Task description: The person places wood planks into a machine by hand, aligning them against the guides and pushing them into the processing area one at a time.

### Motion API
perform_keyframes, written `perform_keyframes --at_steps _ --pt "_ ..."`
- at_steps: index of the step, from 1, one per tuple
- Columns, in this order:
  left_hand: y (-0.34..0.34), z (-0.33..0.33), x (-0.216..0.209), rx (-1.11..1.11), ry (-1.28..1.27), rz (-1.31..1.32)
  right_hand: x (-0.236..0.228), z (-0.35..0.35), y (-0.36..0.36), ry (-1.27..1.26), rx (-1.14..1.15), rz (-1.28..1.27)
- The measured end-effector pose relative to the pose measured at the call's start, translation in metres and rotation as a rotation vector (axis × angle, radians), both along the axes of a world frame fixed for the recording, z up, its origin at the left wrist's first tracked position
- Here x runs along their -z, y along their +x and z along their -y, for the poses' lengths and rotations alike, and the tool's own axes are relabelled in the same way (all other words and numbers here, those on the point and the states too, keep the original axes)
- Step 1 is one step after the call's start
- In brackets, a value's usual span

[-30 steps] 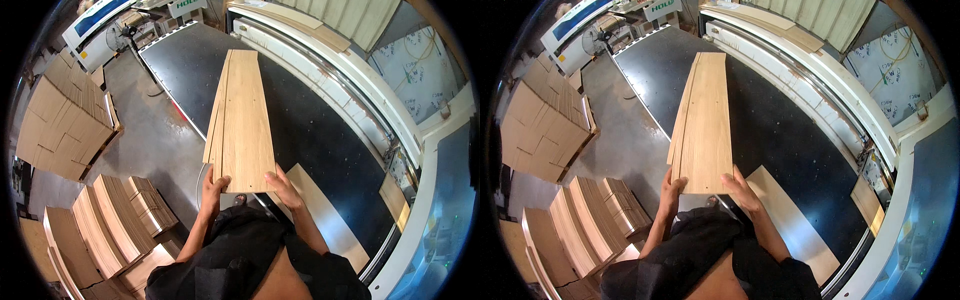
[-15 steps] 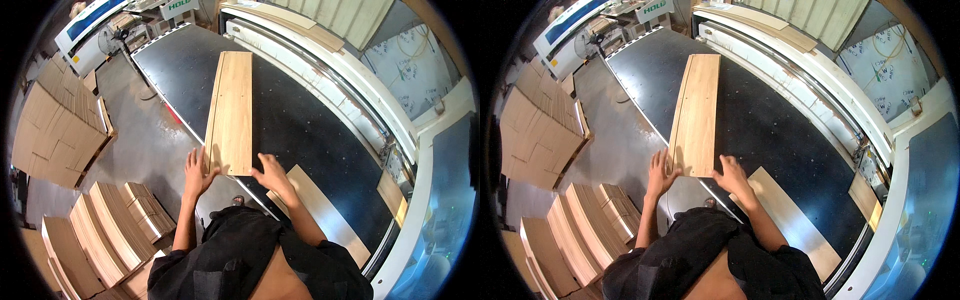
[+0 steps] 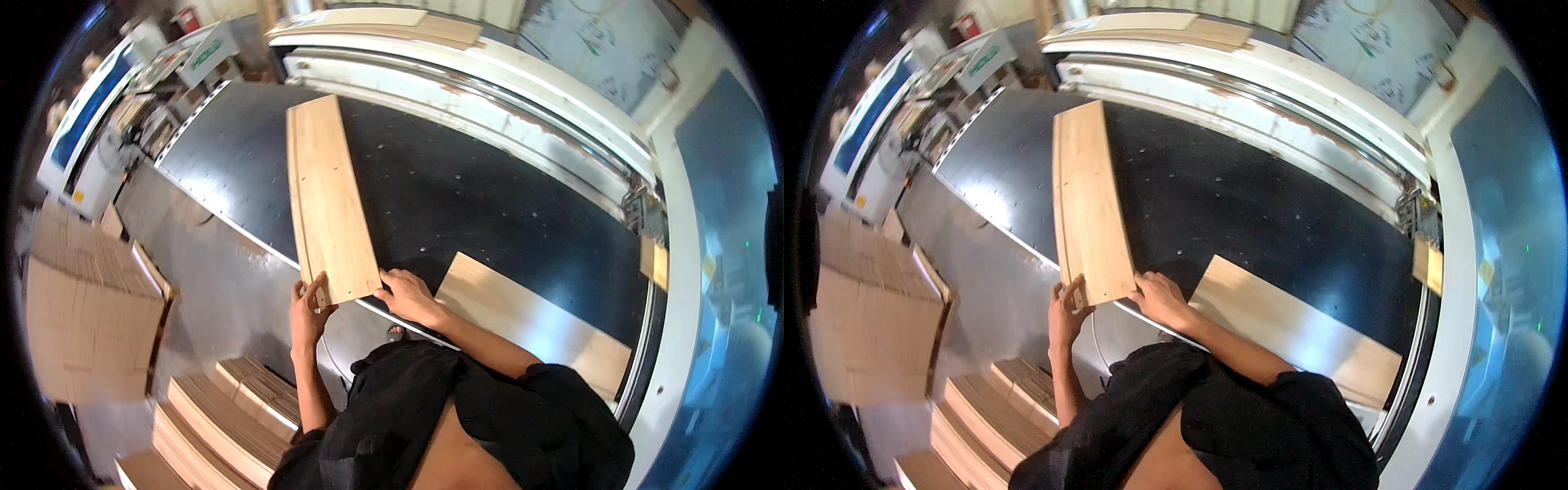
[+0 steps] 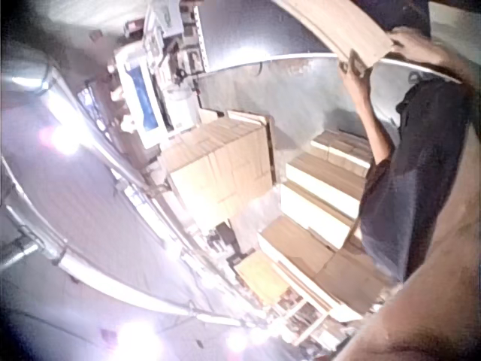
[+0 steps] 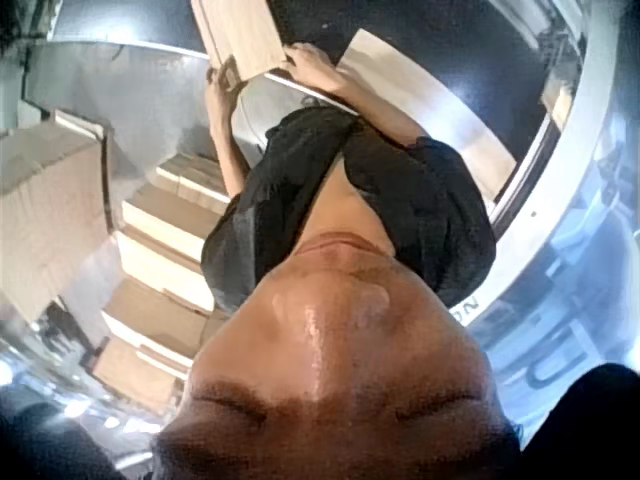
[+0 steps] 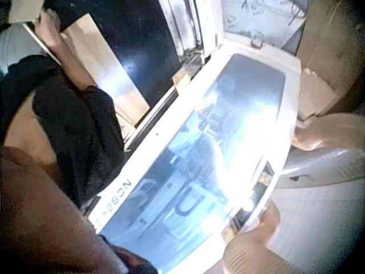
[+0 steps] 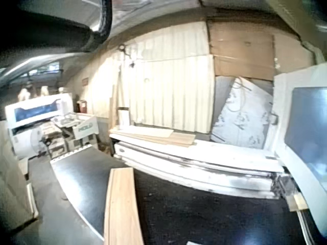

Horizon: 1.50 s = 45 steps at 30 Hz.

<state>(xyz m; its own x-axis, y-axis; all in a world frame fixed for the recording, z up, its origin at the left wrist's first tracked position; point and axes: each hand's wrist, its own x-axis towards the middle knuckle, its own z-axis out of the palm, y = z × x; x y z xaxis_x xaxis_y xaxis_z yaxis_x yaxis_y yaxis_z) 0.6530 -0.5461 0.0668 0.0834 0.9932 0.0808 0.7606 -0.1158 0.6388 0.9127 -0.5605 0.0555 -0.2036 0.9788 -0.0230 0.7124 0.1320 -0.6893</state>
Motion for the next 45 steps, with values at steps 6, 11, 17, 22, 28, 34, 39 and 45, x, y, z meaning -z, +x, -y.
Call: perform_keyframes --at_steps 6,11,17,22,28,34,39,45 --pt "-0.001 -0.008 -0.004 0.030 -0.042 -0.098 0.016 -0.001 -0.005 0.073 0.053 -0.105" --pt "0.004 -0.012 -0.004 0.108 0.009 -0.061 0.021 -0.006 0.005 0.076 -0.022 -0.059" --pt "0.009 -0.008 -0.016 0.100 -0.104 -0.154 0.027 -0.011 0.005 0.049 -0.039 -0.026" --pt "0.008 -0.010 -0.010 0.109 -0.062 -0.246 0.037 -0.008 0.005 0.078 -0.014 -0.039" --pt "0.003 -0.013 -0.004 0.130 -0.025 -0.272 0.030 -0.012 0.009 0.006 -0.028 -0.067" --pt "0.011 -0.021 -0.012 0.060 -0.133 -0.291 0.039 -0.019 0.008 0.002 0.050 -0.178" --pt "0.009 -0.020 -0.011 0.068 -0.074 -0.311 0.045 -0.018 0.010 0.088 0.052 -0.177" --pt "0.007 -0.018 -0.005 0.059 -0.110 -0.192 0.048 -0.016 0.009 0.120 0.042 -0.115"
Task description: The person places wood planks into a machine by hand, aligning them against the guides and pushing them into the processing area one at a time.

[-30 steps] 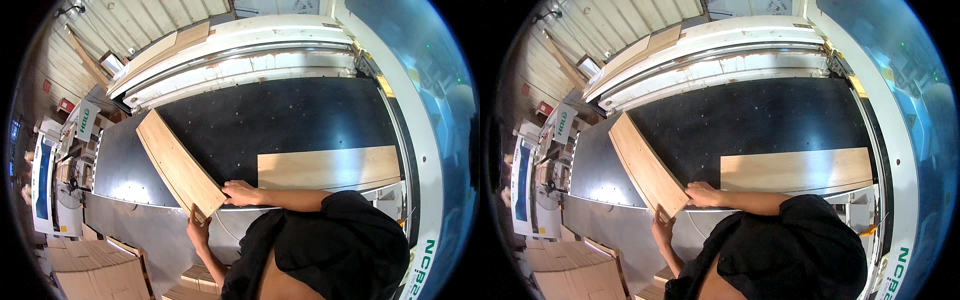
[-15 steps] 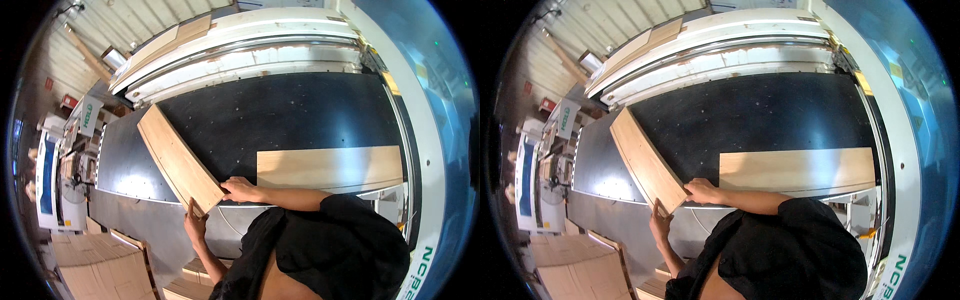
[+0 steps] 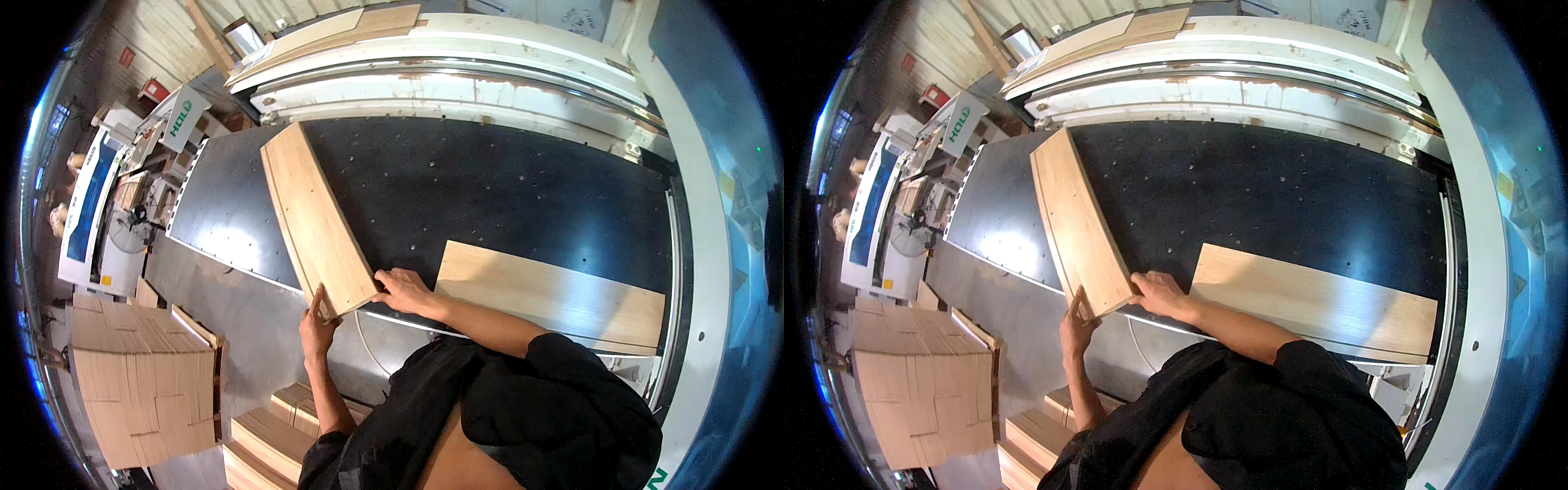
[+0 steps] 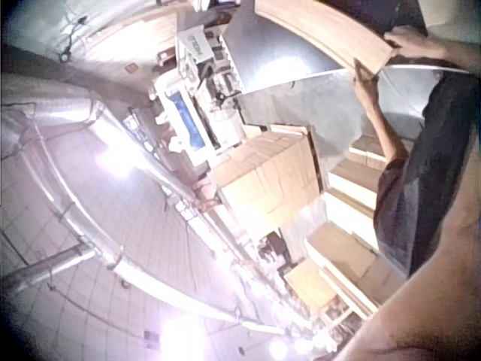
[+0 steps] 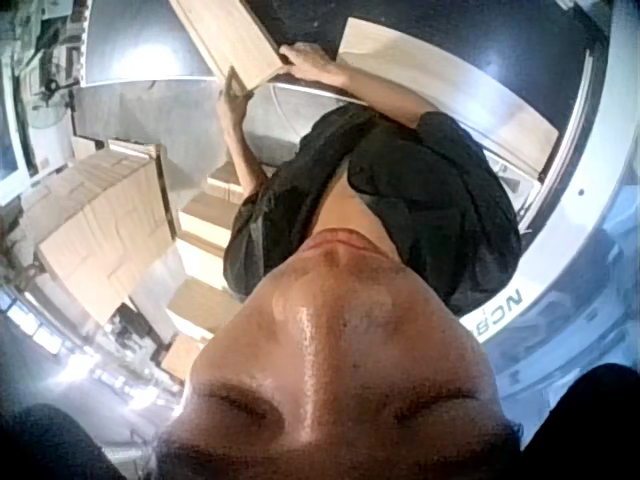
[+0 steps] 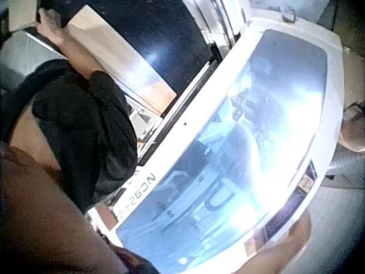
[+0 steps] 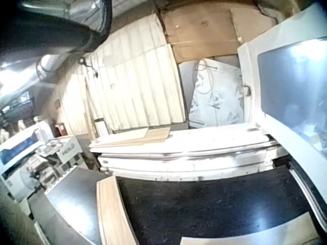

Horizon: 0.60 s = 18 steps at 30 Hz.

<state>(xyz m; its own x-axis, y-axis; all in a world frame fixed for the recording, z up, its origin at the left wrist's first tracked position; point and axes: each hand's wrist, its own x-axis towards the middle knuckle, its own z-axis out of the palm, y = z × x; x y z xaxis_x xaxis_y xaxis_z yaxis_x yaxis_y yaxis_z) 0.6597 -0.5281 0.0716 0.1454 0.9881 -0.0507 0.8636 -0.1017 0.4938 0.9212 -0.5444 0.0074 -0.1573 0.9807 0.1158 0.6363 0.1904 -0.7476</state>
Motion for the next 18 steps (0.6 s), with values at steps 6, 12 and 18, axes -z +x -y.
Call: perform_keyframes --at_steps 6,12,18 --pt "0.001 0.000 0.010 0.021 0.045 0.019 -0.007 -0.002 0.007 -0.091 -0.040 -0.037" --pt "0.004 0.002 0.000 0.011 -0.005 -0.018 -0.001 -0.003 -0.001 -0.040 -0.039 -0.037" --pt "0.025 0.002 -0.016 0.110 -0.162 -0.430 -0.014 0.015 0.024 -0.030 -0.036 -0.250"
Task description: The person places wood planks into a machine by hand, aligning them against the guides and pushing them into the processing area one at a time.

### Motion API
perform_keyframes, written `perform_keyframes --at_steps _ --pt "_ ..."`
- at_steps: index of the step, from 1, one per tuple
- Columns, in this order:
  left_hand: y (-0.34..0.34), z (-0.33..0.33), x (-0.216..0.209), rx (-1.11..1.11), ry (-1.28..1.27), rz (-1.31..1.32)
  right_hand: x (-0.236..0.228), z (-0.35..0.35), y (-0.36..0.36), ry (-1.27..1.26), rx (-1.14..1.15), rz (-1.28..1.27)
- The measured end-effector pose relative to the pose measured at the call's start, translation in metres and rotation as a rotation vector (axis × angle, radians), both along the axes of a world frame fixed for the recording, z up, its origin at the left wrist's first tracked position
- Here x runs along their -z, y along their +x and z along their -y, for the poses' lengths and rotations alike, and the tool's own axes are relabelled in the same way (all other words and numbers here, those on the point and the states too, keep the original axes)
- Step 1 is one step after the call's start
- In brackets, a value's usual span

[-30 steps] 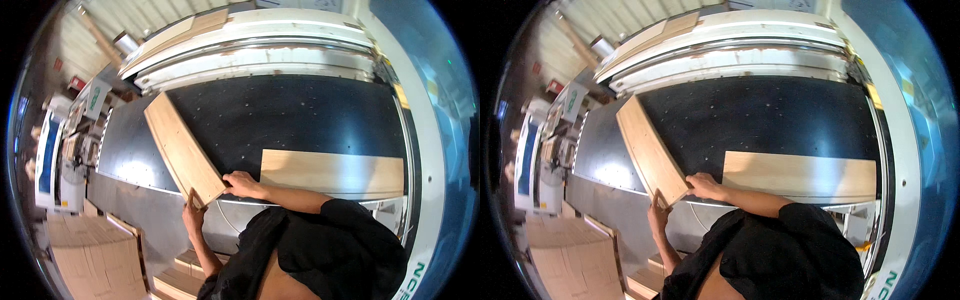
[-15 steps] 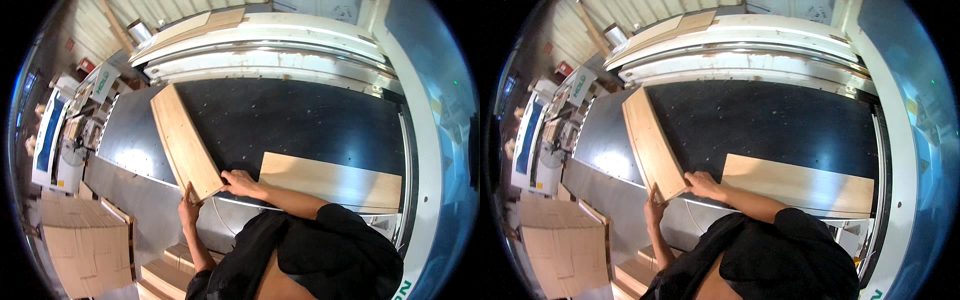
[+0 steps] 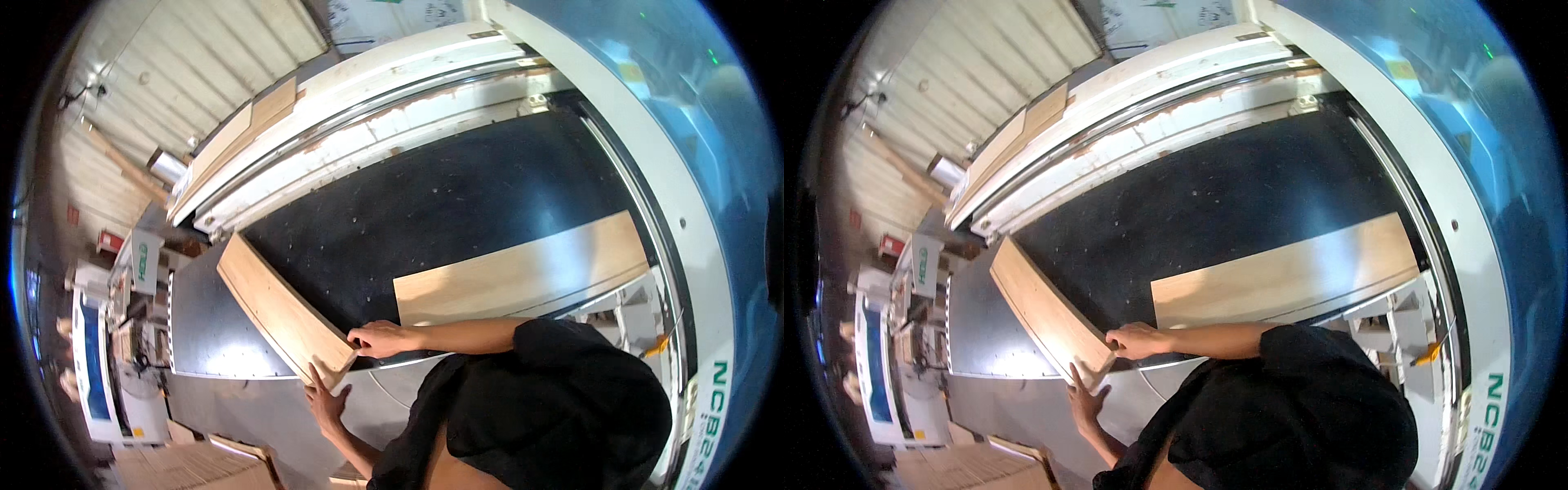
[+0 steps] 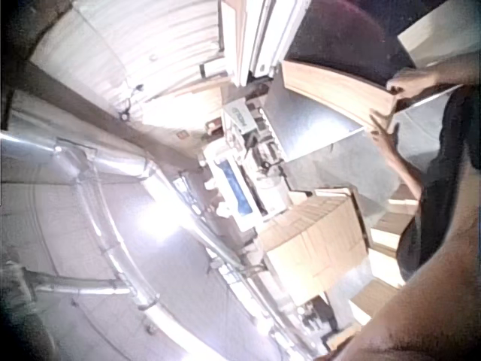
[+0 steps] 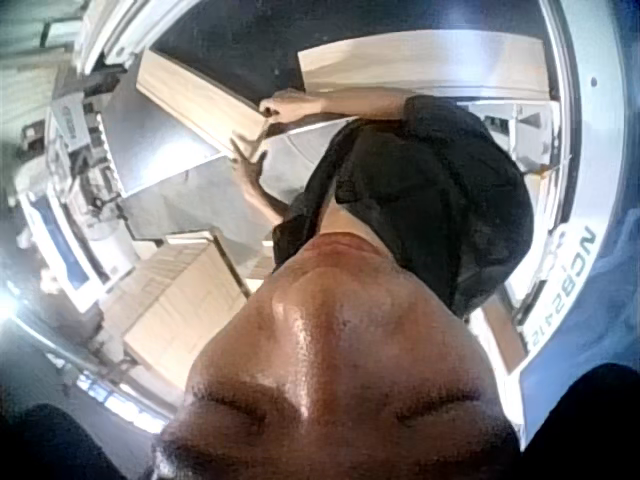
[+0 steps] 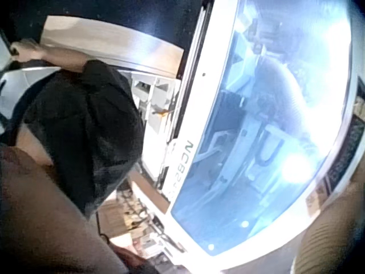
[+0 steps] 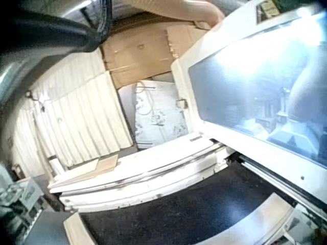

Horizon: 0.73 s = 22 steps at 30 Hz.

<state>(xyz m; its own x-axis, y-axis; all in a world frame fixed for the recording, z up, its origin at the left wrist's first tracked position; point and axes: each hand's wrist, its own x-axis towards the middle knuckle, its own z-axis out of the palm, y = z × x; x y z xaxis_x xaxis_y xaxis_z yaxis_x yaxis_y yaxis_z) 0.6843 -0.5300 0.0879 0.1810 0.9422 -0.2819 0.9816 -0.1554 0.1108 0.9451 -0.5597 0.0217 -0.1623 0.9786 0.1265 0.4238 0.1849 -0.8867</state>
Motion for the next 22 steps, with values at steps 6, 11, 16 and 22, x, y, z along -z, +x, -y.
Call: perform_keyframes --at_steps 6,11,16,22 --pt "0.079 0.014 -0.021 0.191 0.246 0.356 -0.052 0.055 0.067 0.012 0.255 -0.090" --pt "0.167 0.011 -0.005 0.699 0.164 0.440 -0.051 0.093 0.146 0.177 0.666 -0.199" --pt "0.232 0.038 -0.013 0.876 -0.109 0.351 -0.045 0.168 0.191 0.173 1.038 -0.327" --pt "0.266 0.041 -0.004 1.049 -0.206 0.236 0.001 0.295 0.240 0.177 1.474 -0.388"
